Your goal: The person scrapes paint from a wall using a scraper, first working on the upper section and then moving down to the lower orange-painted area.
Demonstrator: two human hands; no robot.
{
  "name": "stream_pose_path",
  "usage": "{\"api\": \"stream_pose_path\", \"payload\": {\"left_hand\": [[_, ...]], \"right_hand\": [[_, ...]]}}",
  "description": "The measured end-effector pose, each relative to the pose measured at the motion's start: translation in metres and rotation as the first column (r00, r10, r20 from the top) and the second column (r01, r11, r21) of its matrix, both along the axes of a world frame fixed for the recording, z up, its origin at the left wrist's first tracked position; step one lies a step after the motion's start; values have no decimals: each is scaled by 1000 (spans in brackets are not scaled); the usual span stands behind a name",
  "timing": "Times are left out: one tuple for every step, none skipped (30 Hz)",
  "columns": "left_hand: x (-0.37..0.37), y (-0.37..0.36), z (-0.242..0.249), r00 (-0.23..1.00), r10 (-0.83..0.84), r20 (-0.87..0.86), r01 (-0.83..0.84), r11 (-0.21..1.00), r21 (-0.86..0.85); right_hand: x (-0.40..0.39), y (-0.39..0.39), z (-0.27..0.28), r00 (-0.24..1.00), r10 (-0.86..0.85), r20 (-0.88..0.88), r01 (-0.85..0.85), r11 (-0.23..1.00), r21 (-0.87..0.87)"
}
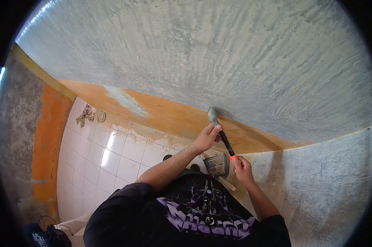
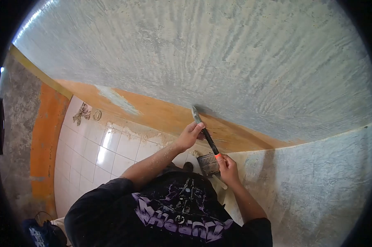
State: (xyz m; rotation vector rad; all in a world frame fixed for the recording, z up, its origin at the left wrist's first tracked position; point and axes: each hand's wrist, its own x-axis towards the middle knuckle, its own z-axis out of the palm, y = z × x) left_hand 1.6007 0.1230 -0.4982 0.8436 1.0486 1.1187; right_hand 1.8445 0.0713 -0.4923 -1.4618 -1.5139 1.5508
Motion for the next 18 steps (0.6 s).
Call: {"api": "stream_pose_path", "payload": {"left_hand": [[1, 0, 3, 1000, -15, -18, 15, 1000, 9], [2, 1, 6, 999, -30, -35, 31, 999, 17], [2, 1, 6, 998, -45, -52, 46, 999, 24], [0, 0, 5, 998, -39, -54, 41, 999, 19], [-1, -1, 5, 998, -36, -54, 37, 999, 15], [-2, -1, 4, 998, -33, -54, 34, 999, 14], [-3, -1, 2, 998, -26, -50, 26, 1000, 6], [-5, -2, -1, 999, -18, -46, 18, 1000, -2], [-6, -2, 0, 999, -8, -45, 7, 1000, -10], [-6, -2, 1, 999, -11, -50, 10, 1000, -13], [-7, -3, 3, 998, -13, -56, 12, 1000, -16], [-8, -4, 5, 998, -18, -62, 16, 1000, -20], [-8, -5, 5, 998, -20, -56, 19, 1000, -12], [-9, -6, 6, 999, -21, -49, 21, 1000, -2], [-9, -5, 6, 999, -21, -38, 21, 1000, 9], [-11, -4, 7, 999, -21, -43, 21, 1000, 15], [-13, -5, 6, 999, -22, -46, 23, 1000, 17], [-14, -7, 6, 999, -25, -48, 26, 1000, 17]], "right_hand": [[-1, -3, 2, 1000, -15, -8, 15, 1000, -17], [0, -6, 6, 999, -29, -16, 29, 999, -35], [-2, -9, 9, 999, -43, -22, 42, 998, -53], [-3, -10, 5, 999, -43, -12, 42, 999, -21], [-4, -11, -2, 999, -44, -1, 44, 999, 12], [-5, -11, -7, 999, -47, 11, 46, 998, 48], [-8, -12, -11, 998, -54, 13, 53, 997, 56], [-12, -14, -15, 998, -61, 14, 60, 996, 65], [-14, -14, -17, 998, -66, 13, 65, 995, 74], [-14, -14, -17, 997, -75, 10, 74, 994, 75], [-13, -15, -17, 996, -84, 5, 83, 994, 75], [-14, -17, -17, 996, -94, 0, 94, 993, 75], [-15, -18, -15, 996, -91, 18, 89, 993, 78], [-16, -18, -13, 996, -87, 37, 84, 993, 83], [-15, -16, -11, 995, -81, 59, 76, 993, 89], [-17, -18, -15, 994, -94, 62, 85, 988, 128], [-21, -22, -24, 992, -107, 67, 95, 982, 162], [-25, -27, -27, 990, -122, 72, 106, 975, 194]]}}
